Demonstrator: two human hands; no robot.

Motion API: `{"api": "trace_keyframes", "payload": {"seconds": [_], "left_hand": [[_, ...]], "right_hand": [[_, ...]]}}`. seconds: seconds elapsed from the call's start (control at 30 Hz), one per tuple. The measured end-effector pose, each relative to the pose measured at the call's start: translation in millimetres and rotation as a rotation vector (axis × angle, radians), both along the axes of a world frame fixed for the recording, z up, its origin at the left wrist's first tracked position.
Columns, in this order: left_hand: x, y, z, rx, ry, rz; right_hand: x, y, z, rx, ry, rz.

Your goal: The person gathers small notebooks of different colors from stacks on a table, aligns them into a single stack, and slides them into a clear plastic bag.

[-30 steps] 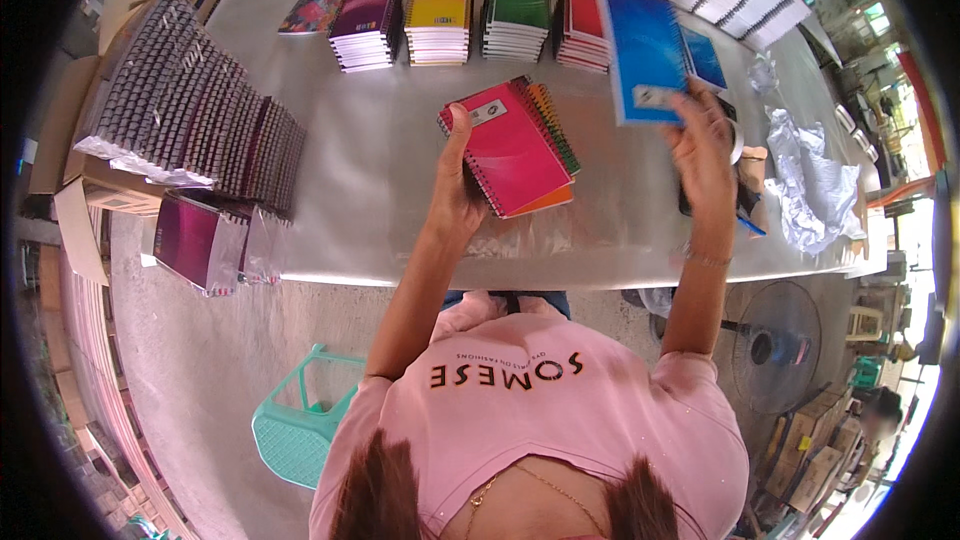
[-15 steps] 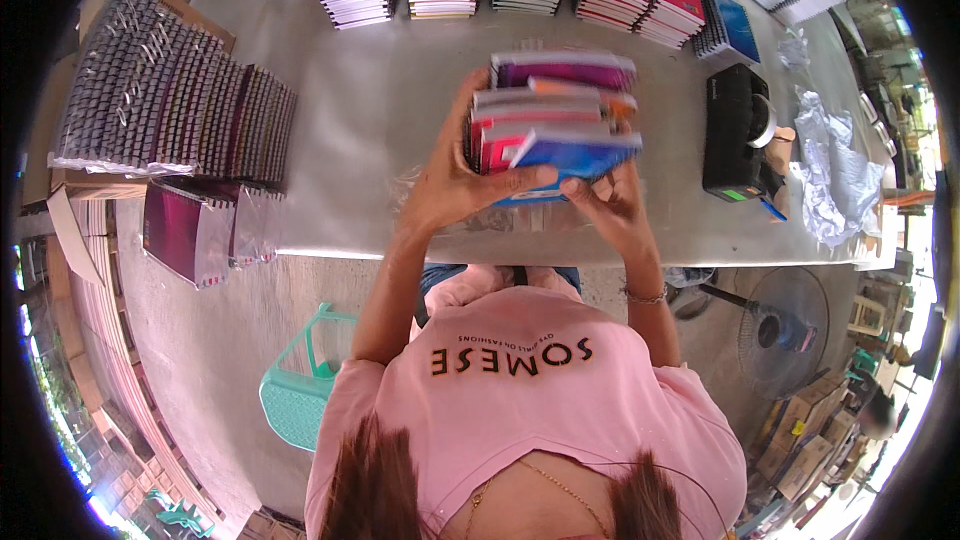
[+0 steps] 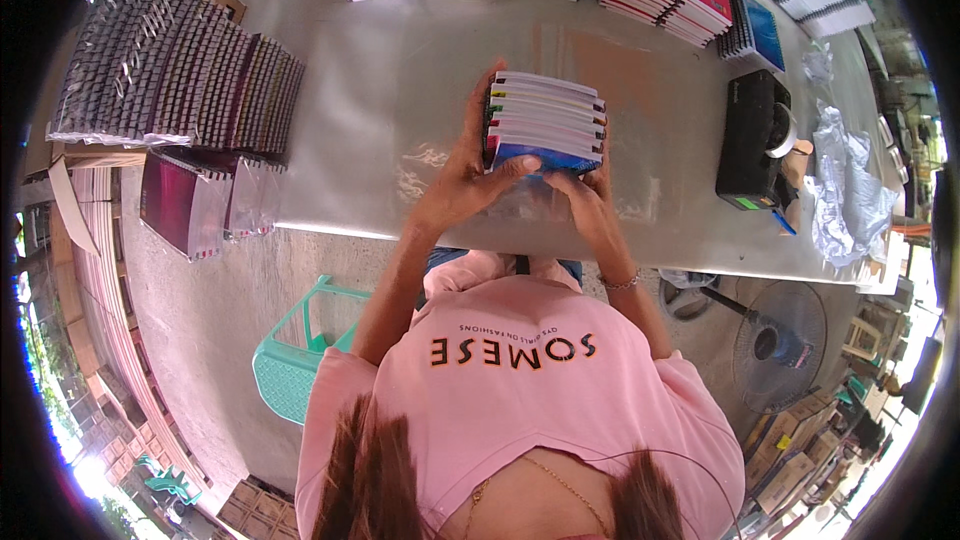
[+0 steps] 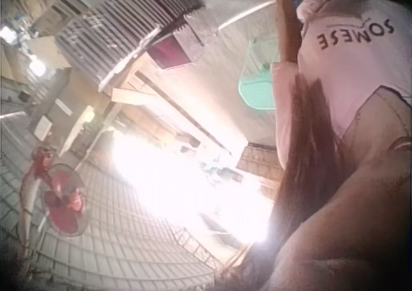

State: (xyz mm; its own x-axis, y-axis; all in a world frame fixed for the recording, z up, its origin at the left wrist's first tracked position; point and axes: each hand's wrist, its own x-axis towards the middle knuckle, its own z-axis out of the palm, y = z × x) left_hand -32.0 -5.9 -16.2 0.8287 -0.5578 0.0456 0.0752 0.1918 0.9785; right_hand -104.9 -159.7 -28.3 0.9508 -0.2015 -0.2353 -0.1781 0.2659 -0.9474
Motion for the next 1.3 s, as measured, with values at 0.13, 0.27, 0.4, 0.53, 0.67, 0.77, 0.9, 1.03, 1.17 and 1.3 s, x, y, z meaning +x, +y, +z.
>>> {"api": "trace_keyframes", "payload": {"seconds": [0.13, 0.27, 0.4, 0.53, 0.67, 0.77, 0.9, 1.03, 1.17, 1.3], "left_hand": [[-3.1, -0.3, -18.3, -0.026, -0.101, -0.035], [-4.1, 7.9, -25.2, 0.062, -0.16, -0.083], [-9.0, 13.0, -29.5, 0.145, -0.168, -0.103], [-11.7, 18.7, -34.3, 0.207, -0.157, -0.128], [-9.3, 19.6, -40.5, 0.196, -0.215, -0.119], [-10.4, 17.8, -39.7, 0.095, -0.157, -0.083], [-11.8, 16.1, -30.9, 0.204, -0.318, 0.021], [-2.9, 8.4, -0.4, 0.226, -0.173, 0.025], [18.1, -4.4, -2.1, 0.275, 0.072, 0.079], [32.2, -17.6, -6.6, 0.226, 0.149, 0.087]], "right_hand": [[-2.7, -8.3, -2.6, -0.141, -0.047, 0.072], [-5.6, -18.5, 0.7, -0.187, 0.017, 0.192], [-7.8, -32.2, -12.4, -0.215, -0.089, 0.328], [-7.0, -40.2, -6.2, -0.522, -0.09, 0.455], [-6.0, -41.2, -9.2, -0.541, 0.002, 0.466], [-7.4, -40.6, -19.0, -0.618, -0.11, 0.397], [-8.4, -37.5, -27.9, -0.42, -0.206, 0.272], [2.3, -45.4, -6.0, -0.367, -0.218, 0.217], [17.9, -44.7, 24.4, -0.124, -0.104, 0.184], [28.9, -52.4, 23.6, -0.12, 0.001, 0.154]]}}
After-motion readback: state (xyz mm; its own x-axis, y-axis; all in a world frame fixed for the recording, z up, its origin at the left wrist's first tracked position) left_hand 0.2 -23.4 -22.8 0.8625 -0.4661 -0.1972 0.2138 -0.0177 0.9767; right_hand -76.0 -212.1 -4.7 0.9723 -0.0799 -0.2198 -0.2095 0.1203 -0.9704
